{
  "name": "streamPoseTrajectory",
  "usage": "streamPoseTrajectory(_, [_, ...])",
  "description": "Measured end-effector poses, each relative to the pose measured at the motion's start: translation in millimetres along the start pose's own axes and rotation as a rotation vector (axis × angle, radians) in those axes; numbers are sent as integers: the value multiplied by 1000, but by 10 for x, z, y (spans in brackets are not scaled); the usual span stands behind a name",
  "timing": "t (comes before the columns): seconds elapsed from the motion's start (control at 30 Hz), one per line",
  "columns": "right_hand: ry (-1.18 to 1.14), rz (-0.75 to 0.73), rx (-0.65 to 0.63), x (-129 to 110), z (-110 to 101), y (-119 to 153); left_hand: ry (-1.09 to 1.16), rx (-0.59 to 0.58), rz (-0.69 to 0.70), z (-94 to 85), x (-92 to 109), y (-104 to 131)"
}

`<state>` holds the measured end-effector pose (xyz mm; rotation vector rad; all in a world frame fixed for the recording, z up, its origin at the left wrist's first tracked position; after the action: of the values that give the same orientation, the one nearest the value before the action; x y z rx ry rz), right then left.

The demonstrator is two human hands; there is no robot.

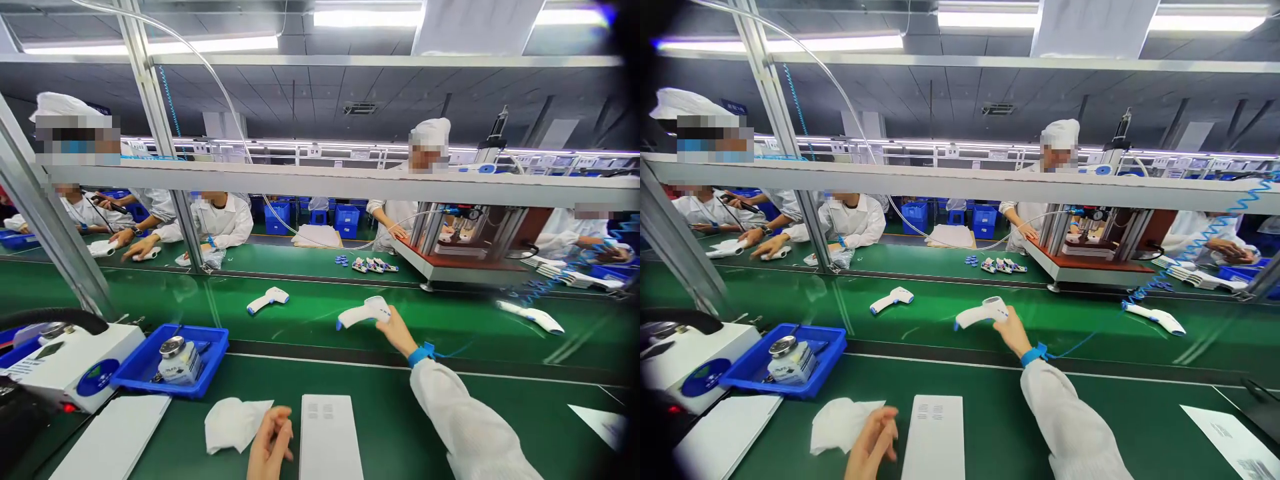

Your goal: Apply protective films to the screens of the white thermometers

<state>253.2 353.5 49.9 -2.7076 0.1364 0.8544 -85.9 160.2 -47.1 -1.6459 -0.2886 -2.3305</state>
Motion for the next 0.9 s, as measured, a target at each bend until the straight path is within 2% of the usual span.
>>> streamPoseTrajectory(0.07, [-92, -166, -131, -420, 179, 375, 44, -38, 107, 62, 316, 32])
streamPoseTrajectory(0.13, [-167, -300, -248, -801, 301, 818, 34, -190, 112, 259, 559, 109])
streamPoseTrajectory(0.2, [-246, -424, -343, -1150, 358, 1240, -19, -420, -6, 540, 653, 252])
streamPoseTrajectory(0.27, [-336, -546, -412, -1460, 361, 1580, -37, -552, -148, 710, 677, 412])
streamPoseTrajectory(0.33, [-398, -639, -461, -1699, 354, 1814, 6, -585, -277, 775, 673, 541])
streamPoseTrajectory(0.43, [-390, -689, -512, -1907, 397, 2003, -8, -512, -381, 710, 659, 648])
streamPoseTrajectory(0.53, [-343, -669, -569, -1978, 507, 2110, -92, -420, -394, 579, 682, 683])
streamPoseTrajectory(0.63, [-332, -579, -608, -1879, 658, 2149, -87, -397, -390, 536, 699, 697])
streamPoseTrajectory(0.77, [-326, -372, -553, -1476, 807, 2093, -28, -355, -405, 489, 616, 669])
streamPoseTrajectory(0.9, [-290, -233, -515, -1126, 758, 2208, -27, -295, -419, 383, 466, 613])
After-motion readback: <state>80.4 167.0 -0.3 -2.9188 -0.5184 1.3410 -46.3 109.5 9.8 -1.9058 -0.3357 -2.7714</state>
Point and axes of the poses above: each hand's wrist, its own y-axis away from the middle knuckle, its own z-axis out of the palm, x = y × z, the point moved 10 cm from there along -y, towards the middle knuckle, and after that the axes turned 15 degrees about y, right-handed, at the moved point
